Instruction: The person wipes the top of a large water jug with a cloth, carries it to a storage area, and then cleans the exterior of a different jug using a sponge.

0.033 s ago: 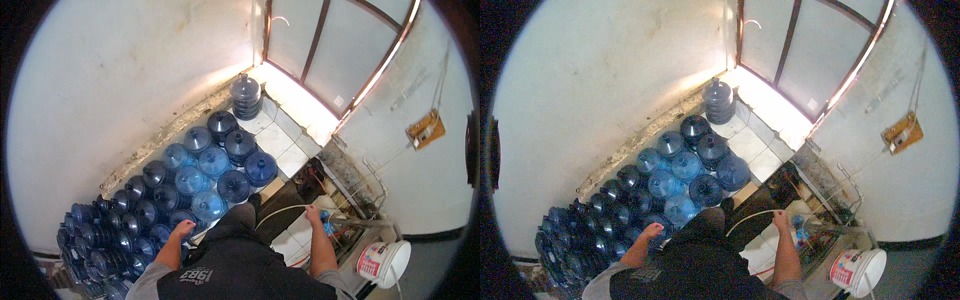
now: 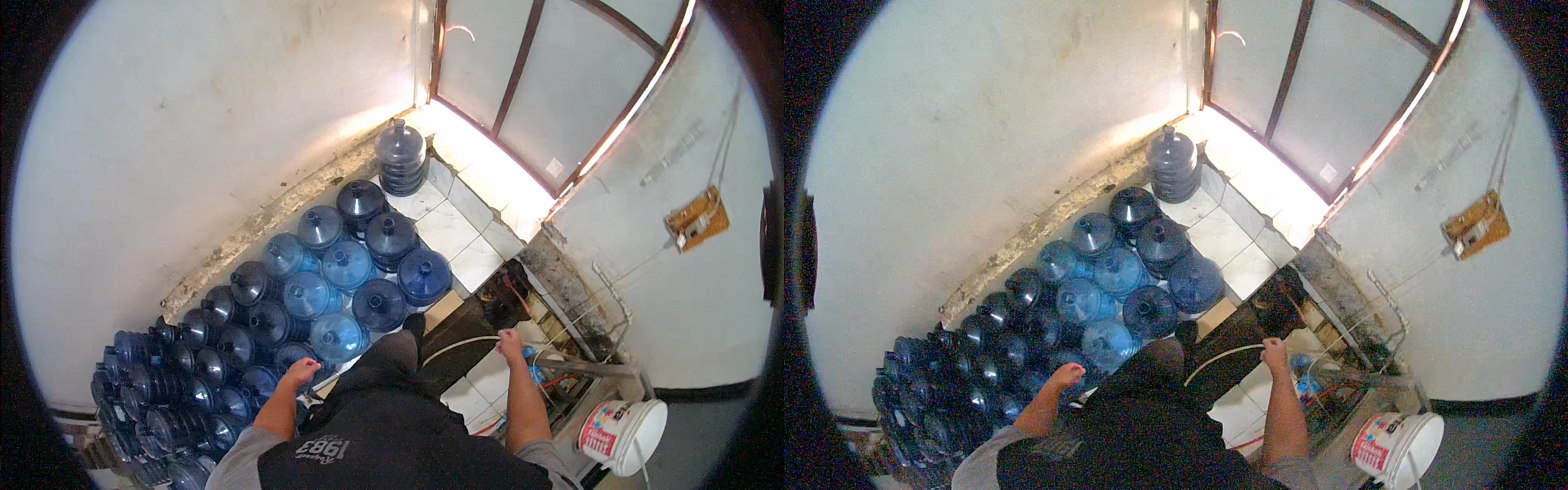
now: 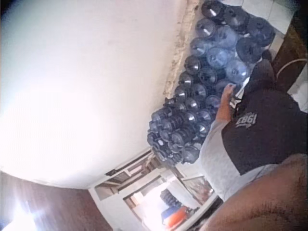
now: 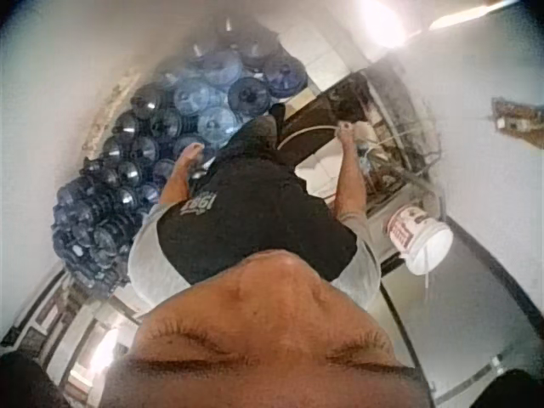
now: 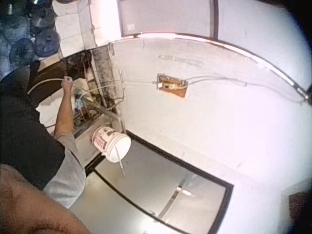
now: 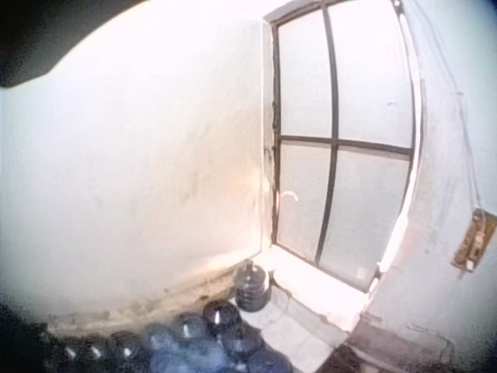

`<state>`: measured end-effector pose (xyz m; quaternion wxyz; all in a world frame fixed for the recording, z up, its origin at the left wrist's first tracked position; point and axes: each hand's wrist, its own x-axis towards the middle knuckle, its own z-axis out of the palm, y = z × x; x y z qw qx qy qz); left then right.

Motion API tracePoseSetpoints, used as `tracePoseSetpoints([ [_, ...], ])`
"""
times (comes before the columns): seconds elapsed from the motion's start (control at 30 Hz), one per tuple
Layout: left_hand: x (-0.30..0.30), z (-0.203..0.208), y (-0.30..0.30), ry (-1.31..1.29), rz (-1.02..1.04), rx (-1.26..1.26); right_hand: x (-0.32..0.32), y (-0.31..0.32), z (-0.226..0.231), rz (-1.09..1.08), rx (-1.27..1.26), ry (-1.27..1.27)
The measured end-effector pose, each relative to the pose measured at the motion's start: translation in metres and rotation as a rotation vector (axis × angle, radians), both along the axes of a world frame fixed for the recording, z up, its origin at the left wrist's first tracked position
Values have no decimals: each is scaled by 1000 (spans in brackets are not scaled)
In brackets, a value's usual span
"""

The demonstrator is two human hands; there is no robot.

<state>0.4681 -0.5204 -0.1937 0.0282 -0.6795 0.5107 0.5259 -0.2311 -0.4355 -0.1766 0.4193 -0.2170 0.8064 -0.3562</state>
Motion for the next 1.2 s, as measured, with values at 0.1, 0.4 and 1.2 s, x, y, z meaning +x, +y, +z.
tracePoseSetpoints([
  [0.1, -54, -9, -65, -73, -136, 43, -20, -61, -2, 16, -93, -109],
  [0.4, -205, 76, -276, 112, -31, -208, -53, -84, 28, 124, 447, -176],
  [1.2, -460, 31, -280, 354, 527, -102, 83, -877, 29, 919, -337, 952],
])
